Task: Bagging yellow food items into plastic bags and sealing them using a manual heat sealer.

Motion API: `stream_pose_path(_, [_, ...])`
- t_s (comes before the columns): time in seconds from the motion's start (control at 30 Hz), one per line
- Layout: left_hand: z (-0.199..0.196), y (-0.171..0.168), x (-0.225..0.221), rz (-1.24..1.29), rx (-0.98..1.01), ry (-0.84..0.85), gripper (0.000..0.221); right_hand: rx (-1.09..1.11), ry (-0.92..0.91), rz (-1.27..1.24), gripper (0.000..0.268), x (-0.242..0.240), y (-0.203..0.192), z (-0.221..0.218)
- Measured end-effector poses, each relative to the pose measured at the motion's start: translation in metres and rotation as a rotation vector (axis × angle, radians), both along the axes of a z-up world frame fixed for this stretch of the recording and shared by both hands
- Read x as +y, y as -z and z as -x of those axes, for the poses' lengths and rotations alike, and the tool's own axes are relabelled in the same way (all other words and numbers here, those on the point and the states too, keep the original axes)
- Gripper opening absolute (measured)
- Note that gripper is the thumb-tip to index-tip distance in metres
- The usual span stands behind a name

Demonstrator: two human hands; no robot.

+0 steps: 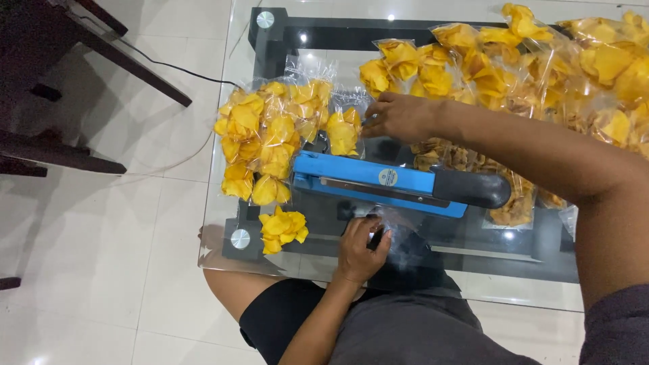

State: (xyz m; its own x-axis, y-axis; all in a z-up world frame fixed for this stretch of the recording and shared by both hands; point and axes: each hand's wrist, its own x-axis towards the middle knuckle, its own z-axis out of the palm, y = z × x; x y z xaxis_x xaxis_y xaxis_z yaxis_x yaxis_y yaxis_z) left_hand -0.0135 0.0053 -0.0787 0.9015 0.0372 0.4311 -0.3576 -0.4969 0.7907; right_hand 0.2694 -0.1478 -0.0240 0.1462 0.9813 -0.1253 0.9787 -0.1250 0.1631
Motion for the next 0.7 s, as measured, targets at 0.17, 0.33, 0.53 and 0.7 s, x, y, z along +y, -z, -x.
stream_pose_path(0.17, [0.002,0.006,0.001,-0.001,0.013,0.009,0.022,0.130,0.016,-0.311,0.029,-0.013,-0.001,-0.015])
stream_pose_path(0.33, [0.005,0.018,-0.001,-0.043,-0.051,0.016,0.029,-0.070,0.533,-0.297,0.042,-0.041,-0.029,-0.029])
stream_pose_path(0.53, [0.005,0.016,-0.001,-0.033,-0.077,-0.003,0.025,0.103,0.857,-0.139,0.056,-0.048,-0.014,-0.031])
stream_pose_path(0.7, [0.004,0.017,-0.001,-0.028,-0.072,0.002,0.025,-0.138,0.749,-0.268,0.027,-0.048,-0.019,-0.046])
